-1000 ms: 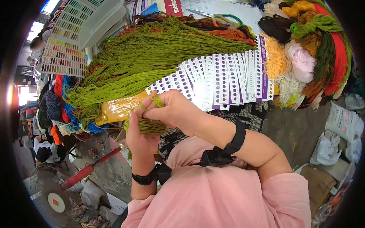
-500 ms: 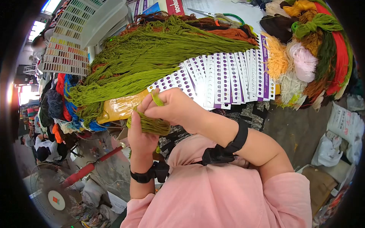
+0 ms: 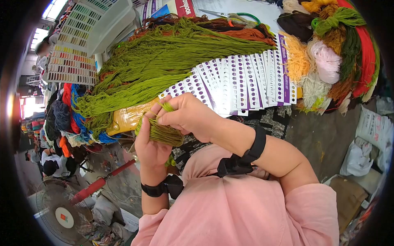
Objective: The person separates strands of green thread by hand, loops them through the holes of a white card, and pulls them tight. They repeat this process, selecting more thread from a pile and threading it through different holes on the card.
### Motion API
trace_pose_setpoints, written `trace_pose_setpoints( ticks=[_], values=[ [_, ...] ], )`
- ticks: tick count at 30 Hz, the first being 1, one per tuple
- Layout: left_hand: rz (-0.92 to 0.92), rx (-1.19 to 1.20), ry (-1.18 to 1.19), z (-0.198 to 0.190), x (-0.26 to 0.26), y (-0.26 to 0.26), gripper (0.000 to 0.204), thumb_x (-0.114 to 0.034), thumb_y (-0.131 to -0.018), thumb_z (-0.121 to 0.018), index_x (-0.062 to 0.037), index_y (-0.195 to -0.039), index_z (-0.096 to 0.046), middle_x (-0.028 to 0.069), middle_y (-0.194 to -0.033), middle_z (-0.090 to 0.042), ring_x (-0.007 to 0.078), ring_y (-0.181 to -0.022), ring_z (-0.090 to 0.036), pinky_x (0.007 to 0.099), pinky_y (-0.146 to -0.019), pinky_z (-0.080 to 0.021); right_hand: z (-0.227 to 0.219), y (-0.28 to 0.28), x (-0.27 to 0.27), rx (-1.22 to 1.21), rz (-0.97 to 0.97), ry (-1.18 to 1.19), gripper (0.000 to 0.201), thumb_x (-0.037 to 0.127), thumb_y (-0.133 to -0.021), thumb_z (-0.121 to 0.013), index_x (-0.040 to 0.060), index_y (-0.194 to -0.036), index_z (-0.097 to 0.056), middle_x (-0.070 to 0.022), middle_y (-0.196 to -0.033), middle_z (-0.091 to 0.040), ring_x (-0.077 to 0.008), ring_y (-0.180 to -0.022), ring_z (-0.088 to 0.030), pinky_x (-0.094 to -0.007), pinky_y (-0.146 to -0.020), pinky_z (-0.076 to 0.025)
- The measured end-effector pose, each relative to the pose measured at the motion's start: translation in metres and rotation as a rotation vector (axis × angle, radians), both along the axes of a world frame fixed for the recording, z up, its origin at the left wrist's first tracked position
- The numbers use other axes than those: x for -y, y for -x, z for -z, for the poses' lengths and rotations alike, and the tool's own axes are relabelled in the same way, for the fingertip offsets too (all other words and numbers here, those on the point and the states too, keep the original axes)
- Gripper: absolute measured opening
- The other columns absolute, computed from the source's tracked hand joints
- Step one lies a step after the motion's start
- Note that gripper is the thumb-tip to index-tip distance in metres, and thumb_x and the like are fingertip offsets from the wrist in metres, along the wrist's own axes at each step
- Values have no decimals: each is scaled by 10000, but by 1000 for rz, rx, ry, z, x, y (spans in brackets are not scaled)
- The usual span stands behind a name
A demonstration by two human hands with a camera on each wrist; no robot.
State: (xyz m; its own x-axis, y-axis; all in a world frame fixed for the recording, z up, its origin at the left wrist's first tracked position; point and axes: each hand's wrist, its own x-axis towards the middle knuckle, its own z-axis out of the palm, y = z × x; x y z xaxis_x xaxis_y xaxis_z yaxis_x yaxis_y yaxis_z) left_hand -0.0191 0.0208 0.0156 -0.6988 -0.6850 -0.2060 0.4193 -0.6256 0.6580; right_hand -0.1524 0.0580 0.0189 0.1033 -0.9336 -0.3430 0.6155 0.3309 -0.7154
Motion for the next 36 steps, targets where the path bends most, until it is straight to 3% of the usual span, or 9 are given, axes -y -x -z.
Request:
trace_pose_setpoints(
  ticks=[4,10,13,25,28,31,34,35,36],
  values=[
    [-45,-13,-59,2,0,1,465,-260,-892,-241,65,-1222,-284,167,-1250,-340,243,-1108,-397,364,-902,-357,-2,-1,1,17,22,-25,83,64,-722,-579,-7,-756,-606,19,-554,-492,-11,-417,-334,-164,-384,-224],
    [43,25,35,1,2,-1,460,-258,-894,-259,64,-1221,-288,166,-1207,-388,233,-1068,-438,343,-882,-372,-12,-3,3,11,36,-17,102,43,-729,-569,-17,-804,-604,-26,-682,-578,-37,-533,-504,-166,-436,-390],
    [-36,234,104,-9,-4,4,452,-273,-899,-259,46,-1217,-299,175,-1169,-408,242,-1036,-462,354,-858,-397,0,-4,6,-98,26,66,105,26,-728,-562,-20,-812,-604,-53,-762,-599,-66,-610,-556,-176,-499,-454],
    [-132,-64,-130,-4,1,3,407,-243,-902,-273,41,-1185,-341,132,-1088,-465,207,-1010,-459,326,-869,-372,0,-1,4,-25,120,76,74,45,-738,-549,7,-782,-593,-52,-725,-589,-55,-564,-507,-178,-442,-376],
    [-246,241,155,16,-3,-5,332,-230,-902,-297,19,-1054,-455,105,-1005,-496,174,-867,-499,302,-760,-411,14,4,4,123,97,102,70,52,-739,-547,12,-792,-567,-38,-697,-567,-49,-502,-437,-170,-429,-320],
    [-188,-199,-16,15,5,-6,265,-211,-894,-343,-10,-854,-511,81,-806,-532,128,-644,-489,261,-582,-405,12,18,-4,480,-160,-29,78,109,-734,-550,36,-746,-570,5,-606,-511,-52,-463,-376,-188,-411,-282],
    [102,388,195,-4,19,-3,240,-195,-876,-388,-32,-733,-492,63,-628,-505,106,-467,-425,236,-434,-341,6,35,-5,303,-353,-31,72,103,-727,-560,32,-740,-555,9,-587,-497,-48,-479,-374,-192,-416,-276],
    [235,488,198,-9,25,-5,213,-180,-862,-409,-74,-678,-424,52,-631,-475,87,-405,-399,197,-337,-280,-17,37,-4,-273,-326,-5,72,93,-723,-566,22,-732,-556,17,-565,-479,-47,-473,-370,-192,-421,-279],
    [277,434,116,-10,34,-13,205,-186,-856,-418,-63,-694,-442,54,-612,-480,91,-396,-393,195,-342,-284,-21,43,-4,-441,-338,81,75,92,-723,-568,18,-731,-558,18,-566,-480,-46,-475,-374,-190,-422,-283]
  ],
)
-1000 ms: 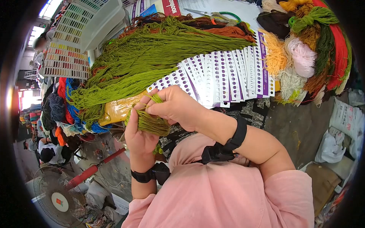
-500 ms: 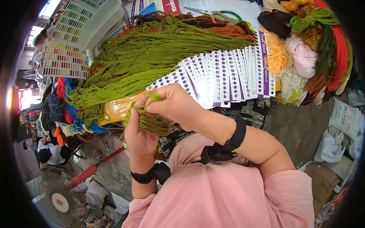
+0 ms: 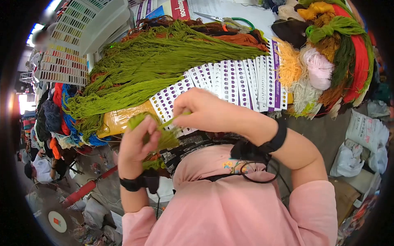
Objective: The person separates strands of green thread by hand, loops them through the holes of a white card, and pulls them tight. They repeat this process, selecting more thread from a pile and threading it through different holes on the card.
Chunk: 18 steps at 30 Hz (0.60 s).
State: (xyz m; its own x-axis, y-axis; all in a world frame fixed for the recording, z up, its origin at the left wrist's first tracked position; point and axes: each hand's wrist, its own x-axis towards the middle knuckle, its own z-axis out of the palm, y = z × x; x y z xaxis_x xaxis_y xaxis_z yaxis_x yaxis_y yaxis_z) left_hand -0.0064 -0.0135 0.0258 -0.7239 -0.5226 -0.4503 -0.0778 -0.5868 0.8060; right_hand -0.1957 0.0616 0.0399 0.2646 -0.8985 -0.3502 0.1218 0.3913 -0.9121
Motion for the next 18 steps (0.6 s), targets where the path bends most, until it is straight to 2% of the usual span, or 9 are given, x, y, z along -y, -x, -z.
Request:
trace_pose_setpoints(
  ticks=[2,3,5,6,8,9,11,13,18],
  values=[
    [57,-78,-195,0,23,-21,202,-198,-844,-437,-40,-724,-477,57,-575,-488,99,-379,-380,191,-352,-291,-5,16,-1,-297,-51,212,79,90,-722,-572,12,-730,-562,19,-567,-480,-45,-479,-380,-187,-426,-290],
    [-123,-14,-86,6,26,-31,202,-211,-844,-437,-40,-745,-478,63,-620,-503,89,-382,-387,178,-329,-281,-9,19,-2,-214,-7,241,76,78,-733,-564,5,-712,-567,-23,-643,-521,-54,-492,-416,-175,-437,-319],
    [-371,-475,-546,34,54,-80,182,-168,-875,-352,-20,-849,-454,69,-706,-524,71,-439,-420,175,-384,-333,-19,39,-3,370,184,303,81,60,-752,-545,-14,-781,-556,-84,-784,-545,-69,-489,-445,-158,-441,-351],
    [-654,-591,-619,42,63,-101,198,-154,-885,-312,-33,-803,-445,37,-658,-491,67,-430,-373,180,-396,-303,-26,59,-3,568,258,302,141,77,-776,-534,-17,-877,-508,-111,-917,-510,-74,-573,-479,-144,-438,-378],
    [-794,-724,-646,95,86,-187,277,-157,-884,-307,-99,-616,-343,-18,-488,-287,81,-374,-235,221,-391,-194,-15,107,-9,1084,353,327,175,132,-847,-444,18,-978,-418,-62,-847,-435,-82,-703,-444,-139,-477,-404],
    [-876,-678,-629,117,90,-238,276,-156,-883,-299,-109,-613,-329,-30,-474,-255,83,-370,-214,227,-396,-195,-12,134,-13,1144,440,382,157,111,-861,-401,1,-973,-407,-51,-773,-403,-97,-615,-415,-193,-558,-445],
    [-1369,-103,-381,146,92,-335,280,-165,-873,-315,-121,-596,-320,-37,-459,-207,88,-369,-187,233,-375,-174,-7,204,-24,1065,667,321,96,74,-849,-397,0,-798,-362,-40,-675,-360,-104,-544,-367,-316,-729,-472],
    [-1583,162,-297,145,83,-413,238,-162,-870,-326,-109,-640,-350,-40,-462,-211,81,-368,-196,222,-368,-182,-15,270,-40,822,942,306,156,29,-833,-402,21,-702,-317,-30,-620,-326,-104,-518,-332,-366,-816,-456],
    [-1725,259,-110,102,92,-469,154,-153,-864,-352,-80,-749,-422,-49,-469,-223,63,-365,-219,197,-350,-202,-66,465,-89,91,1549,650,220,-12,-820,-384,43,-619,-313,-4,-562,-268,-107,-501,-285,-335,-777,-467]
  ],
)
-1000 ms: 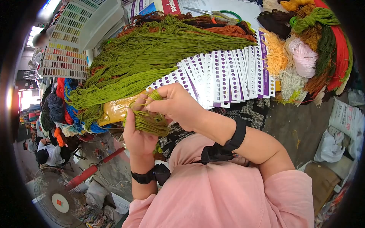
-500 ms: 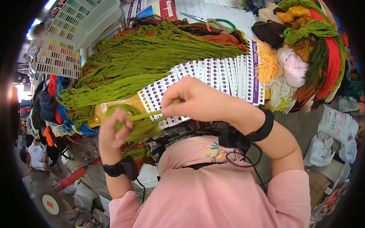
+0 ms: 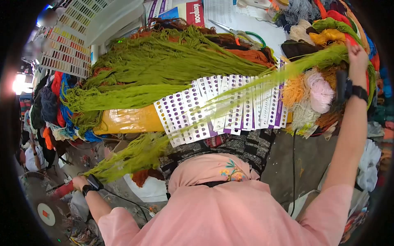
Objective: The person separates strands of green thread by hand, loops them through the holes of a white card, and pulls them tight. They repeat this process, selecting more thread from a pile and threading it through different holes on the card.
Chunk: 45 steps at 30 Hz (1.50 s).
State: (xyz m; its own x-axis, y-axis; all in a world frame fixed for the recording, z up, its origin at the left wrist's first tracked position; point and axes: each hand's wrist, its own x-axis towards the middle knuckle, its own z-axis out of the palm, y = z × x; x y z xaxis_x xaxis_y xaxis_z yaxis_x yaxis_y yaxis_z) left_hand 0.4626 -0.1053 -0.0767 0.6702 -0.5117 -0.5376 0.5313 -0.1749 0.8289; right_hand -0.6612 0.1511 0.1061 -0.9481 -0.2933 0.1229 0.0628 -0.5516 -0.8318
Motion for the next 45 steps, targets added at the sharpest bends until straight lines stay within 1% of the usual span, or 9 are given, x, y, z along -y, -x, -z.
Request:
trace_pose_setpoints(
  ticks=[4,7,9,11,15,21,27,34,45],
  values=[
    [294,-160,160,-25,35,91,142,-147,-860,-373,-57,-836,-481,-56,-474,-233,50,-362,-237,176,-336,-219,-13,-63,44,-314,-27,-104,111,43,-802,-406,-3,-763,-499,-36,-662,-446,-131,-615,-435,-287,-654,-432],
    [730,-587,215,-16,40,269,176,-142,-856,-388,-40,-902,-525,-61,-478,-240,39,-360,-251,160,-325,-231,23,-224,97,-585,-135,-828,122,101,-752,-466,45,-800,-563,-44,-756,-540,-127,-670,-480,-275,-626,-403],
    [1105,-790,240,-1,25,373,237,-116,-828,-440,-2,-1030,-494,-61,-508,-307,28,-372,-267,159,-353,-260,97,-265,124,-642,-664,-811,179,236,-748,-527,60,-730,-557,11,-701,-521,-81,-619,-459,-228,-595,-372],
    [1218,-379,-50,-21,1,472,241,-63,-805,-453,25,-1020,-516,3,-806,-539,66,-470,-399,186,-404,-331,145,-318,145,-352,-775,-839,70,82,-662,-629,31,-708,-615,-19,-697,-584,-93,-631,-517,-228,-603,-409],
    [1630,2,-123,0,-27,575,185,-135,-779,-538,10,-894,-527,104,-825,-586,81,-491,-470,154,-398,-334,199,-387,157,-612,-609,-911,78,76,-644,-614,9,-678,-590,-57,-671,-551,-150,-616,-516,-265,-567,-408],
    [1879,523,-34,18,-24,591,144,-125,-768,-544,-30,-663,-520,15,-542,-500,65,-397,-415,197,-362,-306,211,-398,147,-940,-363,-880,81,51,-608,-575,9,-665,-537,-107,-645,-475,-268,-641,-475,-344,-578,-389],
    [1752,43,-58,6,-20,591,102,-76,-760,-535,-16,-679,-520,-4,-545,-477,56,-387,-357,194,-356,-270,194,-425,134,-1218,-516,-971,439,215,-602,-617,43,-992,-512,-171,-944,-436,-327,-884,-420,-362,-742,-352],
    [1676,149,-6,20,-27,599,70,-64,-755,-538,-14,-706,-534,-5,-547,-472,38,-382,-346,173,-353,-248,197,-406,141,-909,-757,-832,411,181,-529,-637,36,-903,-548,-100,-816,-482,-256,-718,-491,-328,-629,-411],
    [1623,-164,-60,0,-9,571,112,-100,-788,-543,-3,-843,-555,16,-622,-530,35,-392,-333,157,-369,-257,207,-413,139,-988,-545,-784,340,128,-555,-620,33,-872,-543,-106,-779,-476,-263,-693,-492,-347,-601,-401]
  ],
)
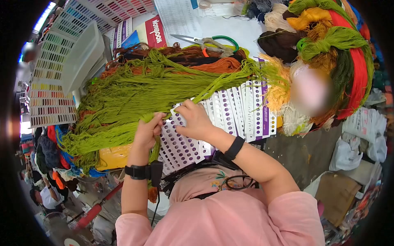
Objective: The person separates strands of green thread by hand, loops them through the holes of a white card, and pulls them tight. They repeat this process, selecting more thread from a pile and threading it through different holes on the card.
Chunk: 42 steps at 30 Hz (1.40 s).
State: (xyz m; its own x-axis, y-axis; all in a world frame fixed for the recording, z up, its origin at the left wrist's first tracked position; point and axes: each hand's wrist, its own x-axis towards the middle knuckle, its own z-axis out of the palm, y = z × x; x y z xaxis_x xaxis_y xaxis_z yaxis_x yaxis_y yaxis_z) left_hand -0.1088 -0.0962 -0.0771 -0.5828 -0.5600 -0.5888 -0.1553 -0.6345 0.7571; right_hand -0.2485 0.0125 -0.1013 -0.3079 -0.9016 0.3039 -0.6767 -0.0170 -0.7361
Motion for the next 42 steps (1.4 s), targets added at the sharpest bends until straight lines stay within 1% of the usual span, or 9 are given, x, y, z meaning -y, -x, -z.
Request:
trace_pose_setpoints(
  ticks=[5,9,11,18,25,28,32,36,42],
  values=[
    [-158,-385,-508,-36,1,-14,157,-103,-806,-505,-17,-928,-553,21,-652,-548,30,-374,-290,167,-367,-261,9,0,1,-40,51,41,207,25,-633,-549,32,-839,-536,-96,-765,-503,-269,-682,-507,-346,-599,-410],
    [280,-23,-83,-14,-5,10,197,-129,-773,-531,-26,-939,-549,33,-671,-565,42,-384,-361,194,-369,-293,6,2,5,396,65,118,231,-21,-660,-505,39,-881,-535,-115,-802,-557,-271,-706,-541,-307,-605,-437],
    [478,347,291,0,-15,25,208,-151,-751,-553,-29,-920,-555,35,-678,-571,53,-400,-412,202,-372,-308,4,5,4,245,69,49,257,58,-645,-570,46,-901,-542,-104,-786,-528,-269,-685,-527,-312,-587,-431],
    [-61,370,-59,-47,49,-92,208,-264,-775,-579,-93,-837,-480,-6,-594,-491,44,-389,-381,142,-335,-281,-7,-10,8,-5,91,-345,426,245,-594,-642,99,-976,-522,-99,-913,-446,-259,-803,-485,-371,-694,-363],
    [-684,-228,-78,-99,157,-247,136,-183,-856,-467,-53,-819,-480,-13,-623,-480,7,-388,-305,139,-328,-218,-5,-13,9,-119,129,-260,385,227,-588,-641,84,-931,-538,-90,-857,-456,-247,-849,-454,-352,-732,-338],
    [-739,43,434,-104,173,-302,164,-167,-855,-459,-14,-909,-489,-4,-684,-506,6,-420,-298,145,-349,-230,-4,-14,8,-124,131,-236,389,225,-582,-652,78,-923,-538,-90,-850,-457,-251,-849,-452,-362,-741,-339],
    [-481,172,345,-122,34,-182,219,-218,-847,-477,-26,-943,-520,37,-828,-556,27,-477,-385,156,-389,-302,-6,-15,7,-114,122,-199,356,208,-598,-661,76,-907,-543,-100,-867,-459,-258,-848,-456,-363,-735,-353],
    [-311,-242,27,-89,-53,-126,366,-253,-884,-366,34,-1101,-428,155,-1078,-499,221,-966,-498,338,-774,-423,-21,-30,-1,125,25,21,193,135,-648,-626,45,-809,-571,-80,-825,-483,-204,-768,-511,-311,-631,-407],
    [-265,-380,15,-90,-85,-88,491,-331,-893,-265,45,-1206,-314,165,-1162,-426,230,-1049,-445,418,-859,-384,-103,-86,-9,1260,-341,-435,77,81,-758,-564,8,-759,-589,-15,-623,-564,-67,-512,-520,-171,-467,-390]
  ],
)
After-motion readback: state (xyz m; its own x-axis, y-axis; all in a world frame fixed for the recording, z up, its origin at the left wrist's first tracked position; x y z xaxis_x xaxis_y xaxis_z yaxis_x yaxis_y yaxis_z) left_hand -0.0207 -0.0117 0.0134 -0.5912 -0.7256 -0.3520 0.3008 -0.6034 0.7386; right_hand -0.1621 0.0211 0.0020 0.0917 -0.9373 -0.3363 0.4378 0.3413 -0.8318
